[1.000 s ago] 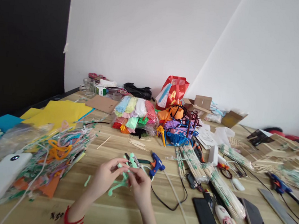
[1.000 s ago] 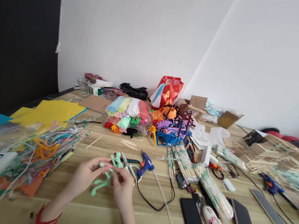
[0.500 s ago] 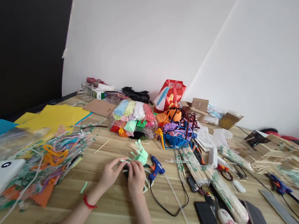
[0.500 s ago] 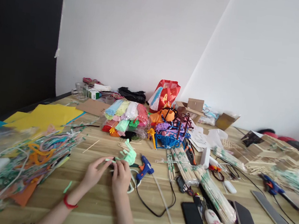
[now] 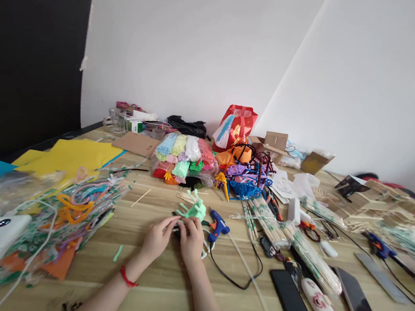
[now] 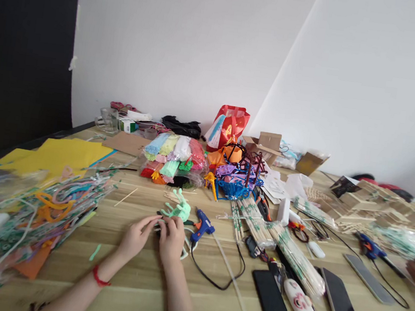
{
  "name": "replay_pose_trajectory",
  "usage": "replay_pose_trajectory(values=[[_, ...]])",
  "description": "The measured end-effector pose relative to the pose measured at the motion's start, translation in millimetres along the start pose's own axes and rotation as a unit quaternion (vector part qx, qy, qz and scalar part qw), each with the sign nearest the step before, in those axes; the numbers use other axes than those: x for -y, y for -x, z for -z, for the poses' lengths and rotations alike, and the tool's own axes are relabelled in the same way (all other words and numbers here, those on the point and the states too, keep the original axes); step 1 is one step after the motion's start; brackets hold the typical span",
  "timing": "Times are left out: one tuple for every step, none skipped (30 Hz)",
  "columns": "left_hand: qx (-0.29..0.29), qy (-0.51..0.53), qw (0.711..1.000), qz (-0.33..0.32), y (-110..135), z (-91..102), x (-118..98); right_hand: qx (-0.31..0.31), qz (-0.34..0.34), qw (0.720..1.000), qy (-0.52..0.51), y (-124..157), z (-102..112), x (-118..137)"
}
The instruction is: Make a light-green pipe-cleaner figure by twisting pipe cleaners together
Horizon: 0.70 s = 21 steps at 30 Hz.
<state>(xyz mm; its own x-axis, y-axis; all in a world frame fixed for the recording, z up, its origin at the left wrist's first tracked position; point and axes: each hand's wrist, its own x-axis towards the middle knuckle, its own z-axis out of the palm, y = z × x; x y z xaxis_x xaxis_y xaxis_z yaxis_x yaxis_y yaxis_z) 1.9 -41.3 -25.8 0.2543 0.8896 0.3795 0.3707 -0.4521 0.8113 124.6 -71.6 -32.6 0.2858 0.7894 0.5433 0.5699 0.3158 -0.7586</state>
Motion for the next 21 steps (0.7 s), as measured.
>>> replay_pose_trajectory(values=[[0.007, 0.017, 1.000, 0.007, 1, 0.0, -2, -0.002, -0.003, 1.000, -0.009, 0, 0, -1], [0.015, 0.039, 0.999, 0.016, 1, 0.7, -4, -0.003, -0.004, 1.000, -0.019, 0, 0, -1], [0.024, 0.066, 0.997, 0.029, 1, 1.9, -6, -0.003, -0.005, 1.000, -0.030, 0, 1, -1], [0.036, 0.098, 0.994, 0.044, 0, 3.6, -7, -0.004, -0.006, 0.999, -0.040, 0, 1, -2], [0.049, 0.134, 0.988, 0.060, -2, 5.8, -8, -0.004, -0.007, 0.999, -0.050, -1, 2, -1], [0.065, 0.172, 0.980, 0.078, -4, 8.2, -8, -0.003, -0.009, 0.998, -0.060, -1, 3, -1], [0.082, 0.210, 0.970, 0.096, -7, 10.6, -8, -0.002, -0.012, 0.998, -0.069, -2, 4, -1], [0.099, 0.246, 0.958, 0.114, -9, 13.0, -7, -0.001, -0.016, 0.997, -0.077, -2, 5, 0], [0.115, 0.280, 0.944, 0.132, -11, 15.1, -7, 0.002, -0.020, 0.996, -0.084, -3, 7, 0], [0.132, 0.307, 0.931, 0.148, -12, 16.8, -6, 0.006, -0.023, 0.996, -0.091, -3, 8, 0], [0.148, 0.328, 0.919, 0.160, -13, 18.2, -4, 0.009, -0.027, 0.995, -0.097, -4, 9, 0], [0.163, 0.344, 0.909, 0.169, -13, 19.2, -3, 0.012, -0.030, 0.994, -0.102, -4, 10, 0], [0.175, 0.356, 0.901, 0.173, -12, 19.7, -2, 0.015, -0.034, 0.994, -0.106, -4, 11, 0], [0.183, 0.367, 0.895, 0.177, -11, 19.9, 0, 0.018, -0.039, 0.993, -0.110, -4, 11, 0], [0.186, 0.375, 0.890, 0.182, -10, 19.6, 2, 0.020, -0.044, 0.992, -0.114, -4, 12, 0], [0.186, 0.381, 0.886, 0.189, -9, 18.9, 4, 0.022, -0.050, 0.992, -0.117, -4, 11, -1], [0.181, 0.383, 0.884, 0.196, -9, 18.0, 6, 0.023, -0.054, 0.991, -0.118, -3, 11, -1], [0.175, 0.383, 0.884, 0.204, -8, 16.9, 8, 0.024, -0.056, 0.991, -0.119, -3, 11, -1], [0.169, 0.380, 0.885, 0.210, -8, 15.8, 10, 0.024, -0.057, 0.991, -0.119, -3, 10, -1], [0.164, 0.378, 0.886, 0.213, -8, 14.8, 12, 0.022, -0.058, 0.991, -0.119, -2, 10, -1], [0.160, 0.378, 0.886, 0.214, -8, 14.1, 13, 0.021, -0.057, 0.991, -0.118, -2, 10, -1]])
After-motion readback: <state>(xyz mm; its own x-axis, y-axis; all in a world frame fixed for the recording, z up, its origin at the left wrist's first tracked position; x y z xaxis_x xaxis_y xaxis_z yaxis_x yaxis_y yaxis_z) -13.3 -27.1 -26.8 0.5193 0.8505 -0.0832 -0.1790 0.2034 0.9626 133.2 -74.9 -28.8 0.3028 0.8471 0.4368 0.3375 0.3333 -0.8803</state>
